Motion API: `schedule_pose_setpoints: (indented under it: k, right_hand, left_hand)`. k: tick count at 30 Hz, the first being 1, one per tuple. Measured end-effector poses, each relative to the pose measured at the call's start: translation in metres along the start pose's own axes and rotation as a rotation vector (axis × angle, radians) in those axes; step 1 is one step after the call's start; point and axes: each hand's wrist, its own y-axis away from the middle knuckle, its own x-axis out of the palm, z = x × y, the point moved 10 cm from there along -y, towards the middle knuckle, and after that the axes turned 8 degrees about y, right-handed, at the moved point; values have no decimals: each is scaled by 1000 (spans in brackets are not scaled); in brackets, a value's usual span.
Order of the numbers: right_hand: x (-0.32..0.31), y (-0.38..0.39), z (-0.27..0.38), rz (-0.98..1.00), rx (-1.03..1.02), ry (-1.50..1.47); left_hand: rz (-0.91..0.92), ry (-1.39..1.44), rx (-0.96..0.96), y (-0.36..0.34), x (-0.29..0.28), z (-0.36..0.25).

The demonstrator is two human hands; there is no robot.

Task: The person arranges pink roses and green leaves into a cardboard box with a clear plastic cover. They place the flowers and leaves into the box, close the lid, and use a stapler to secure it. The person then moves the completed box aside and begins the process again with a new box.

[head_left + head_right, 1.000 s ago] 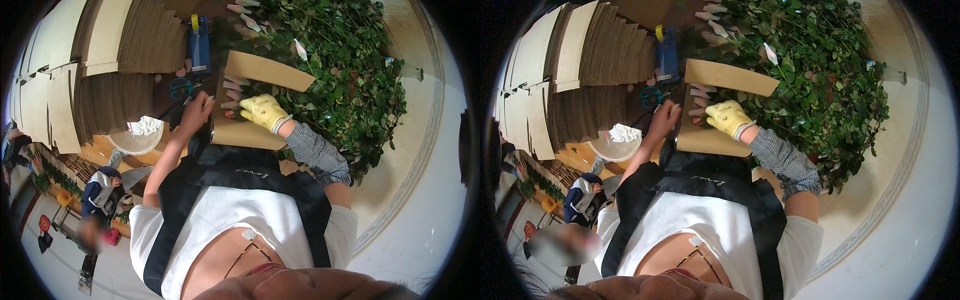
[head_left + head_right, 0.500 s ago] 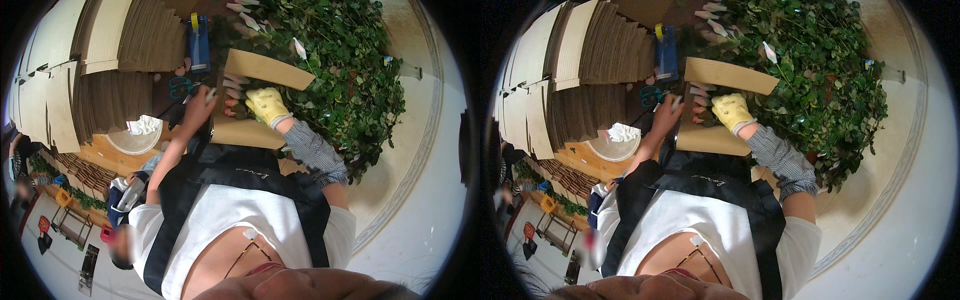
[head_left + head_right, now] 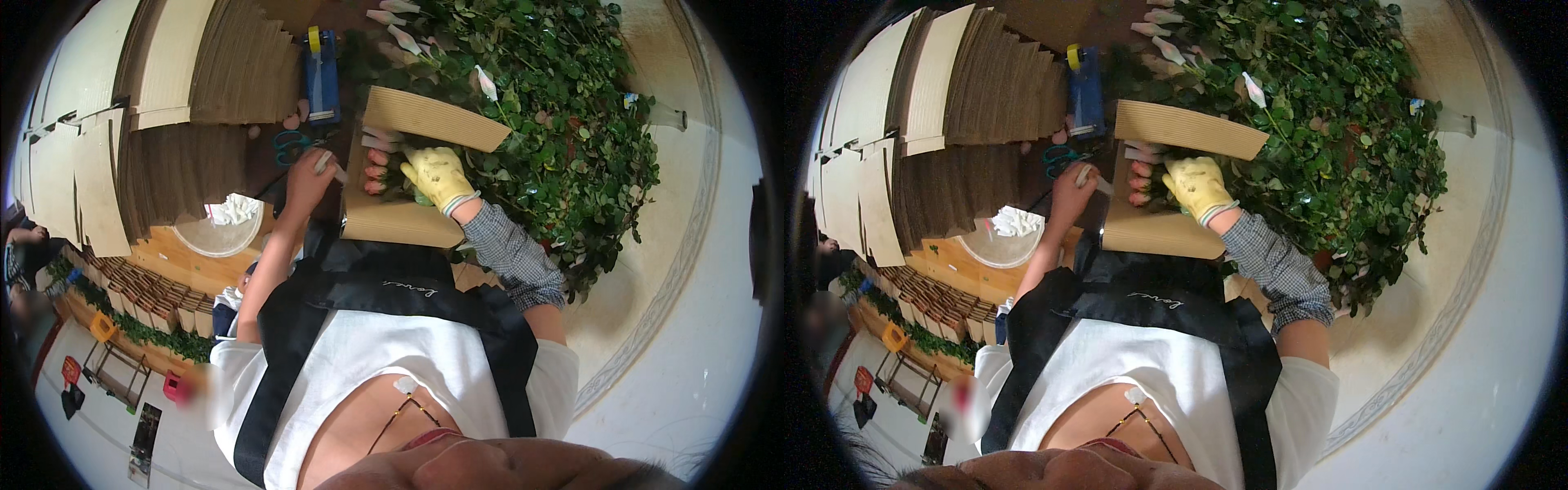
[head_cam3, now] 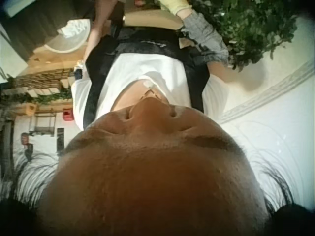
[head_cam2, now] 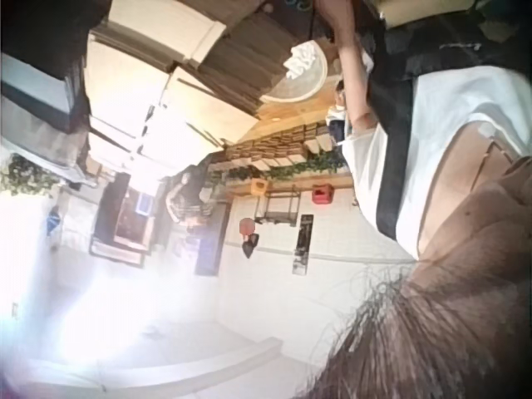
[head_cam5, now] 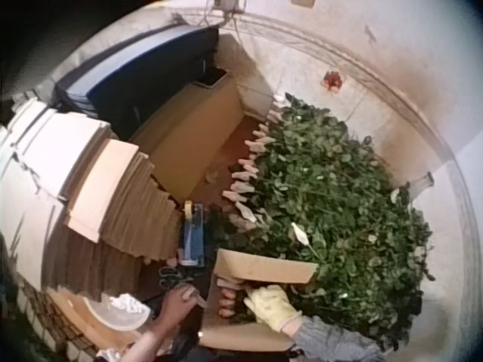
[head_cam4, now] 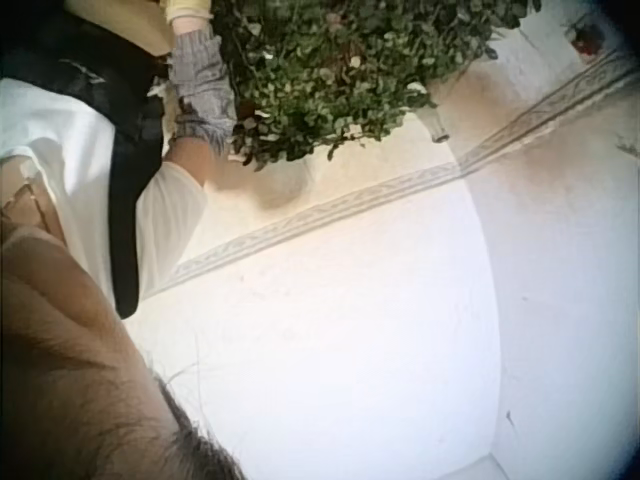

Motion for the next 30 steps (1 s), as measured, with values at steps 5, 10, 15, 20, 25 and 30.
schedule_pose_setpoints:
  k: [5,10,15,20,25,30]
  right_hand:
    - [23,-19,-6,5,232,161]
    - [24,-11,-23,-270,194,82]
    - [9,-7,-21,-220,122,80]
    - [12,-7,-23,-199,181,87]
    - [25,-7,-36,-145,252,63]
    - [23,-4,-41,-219,228,40]
  left_hand:
    - [116,-107,-100,-21,62,-17]
    - [-188,68,4,-16,36,-20]
    - [24,187,-114,-11,20,17]
    - [199,-40,-90,-26,75,-34]
    - [102,63,-60,-16,25,-24]
    - [485,-156,-476,52,-82,65]
